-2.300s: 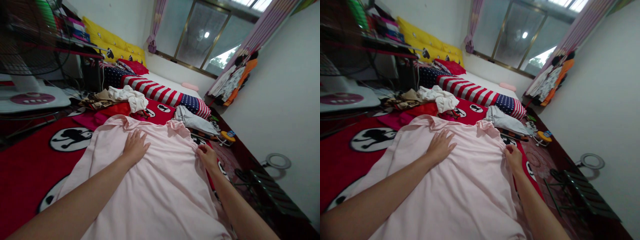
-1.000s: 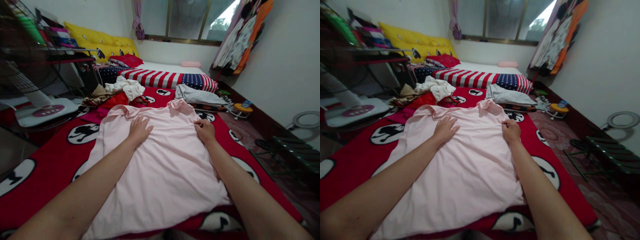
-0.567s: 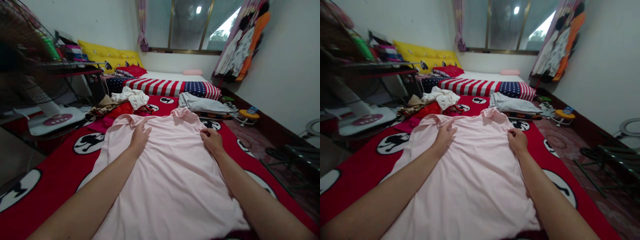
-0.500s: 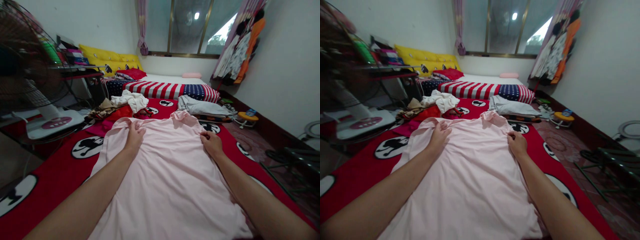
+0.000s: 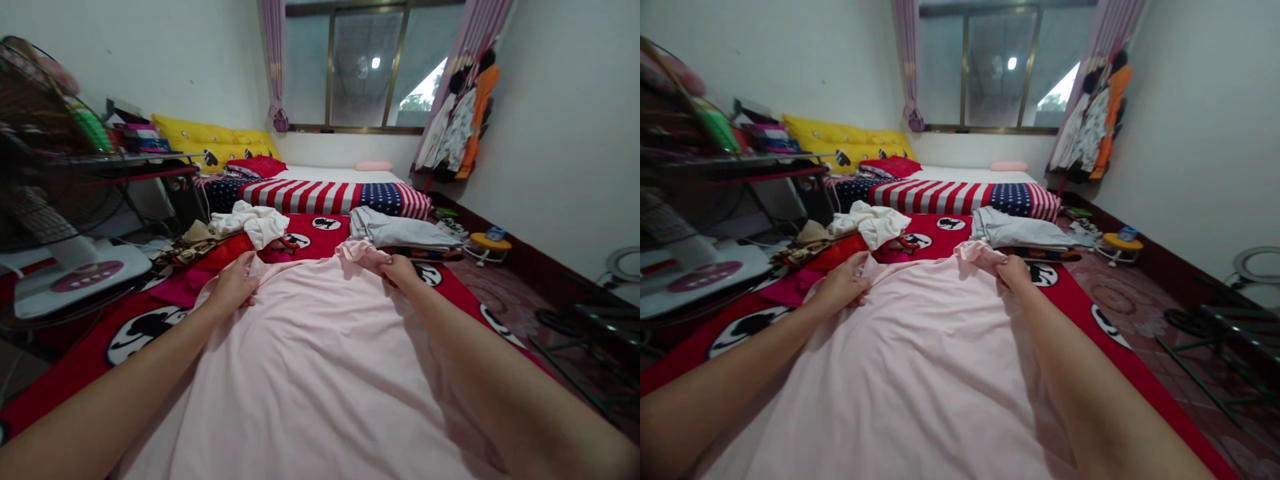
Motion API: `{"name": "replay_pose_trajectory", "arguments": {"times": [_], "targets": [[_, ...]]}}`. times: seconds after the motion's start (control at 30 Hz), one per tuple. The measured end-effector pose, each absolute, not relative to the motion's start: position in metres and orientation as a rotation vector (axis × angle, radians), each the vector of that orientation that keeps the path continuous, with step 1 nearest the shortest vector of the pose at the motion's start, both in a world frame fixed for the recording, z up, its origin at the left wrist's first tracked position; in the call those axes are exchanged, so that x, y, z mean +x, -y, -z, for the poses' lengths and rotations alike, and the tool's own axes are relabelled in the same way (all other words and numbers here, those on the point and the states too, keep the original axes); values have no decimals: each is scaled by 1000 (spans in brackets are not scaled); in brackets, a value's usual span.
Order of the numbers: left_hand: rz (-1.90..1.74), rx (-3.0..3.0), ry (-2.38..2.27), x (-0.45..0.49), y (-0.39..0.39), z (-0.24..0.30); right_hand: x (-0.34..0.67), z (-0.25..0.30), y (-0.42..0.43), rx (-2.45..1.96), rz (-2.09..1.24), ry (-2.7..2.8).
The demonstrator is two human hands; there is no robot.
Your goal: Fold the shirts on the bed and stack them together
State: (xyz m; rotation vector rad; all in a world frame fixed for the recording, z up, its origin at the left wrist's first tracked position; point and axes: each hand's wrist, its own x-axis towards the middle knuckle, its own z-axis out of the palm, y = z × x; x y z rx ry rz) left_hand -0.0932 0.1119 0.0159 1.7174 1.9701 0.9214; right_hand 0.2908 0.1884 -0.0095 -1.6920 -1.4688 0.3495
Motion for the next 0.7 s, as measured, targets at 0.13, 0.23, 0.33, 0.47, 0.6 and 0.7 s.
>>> {"name": "replay_pose_trajectory", "arguments": {"times": [0.13, 0.23, 0.33, 0.47, 0.6, 0.7], "targets": [[-902, 1911, -2092, -95, -121, -8, 289, 0, -166, -1610, -595, 1333], [-954, 1873, -2039, -97, -127, -1, 292, -14, -139, -1498, -662, 1227], [-1062, 1556, -1883, -95, -123, -7, 301, -27, -109, -1401, -690, 1133], [-1187, 1354, -1636, -91, -108, -46, 319, -48, -70, -1249, -671, 1082], [-1242, 1375, -1448, -88, -105, -92, 343, -77, -47, -1206, -628, 1043], [-1336, 1421, -1339, -76, -121, -107, 355, -92, -55, -1192, -612, 993]]}}
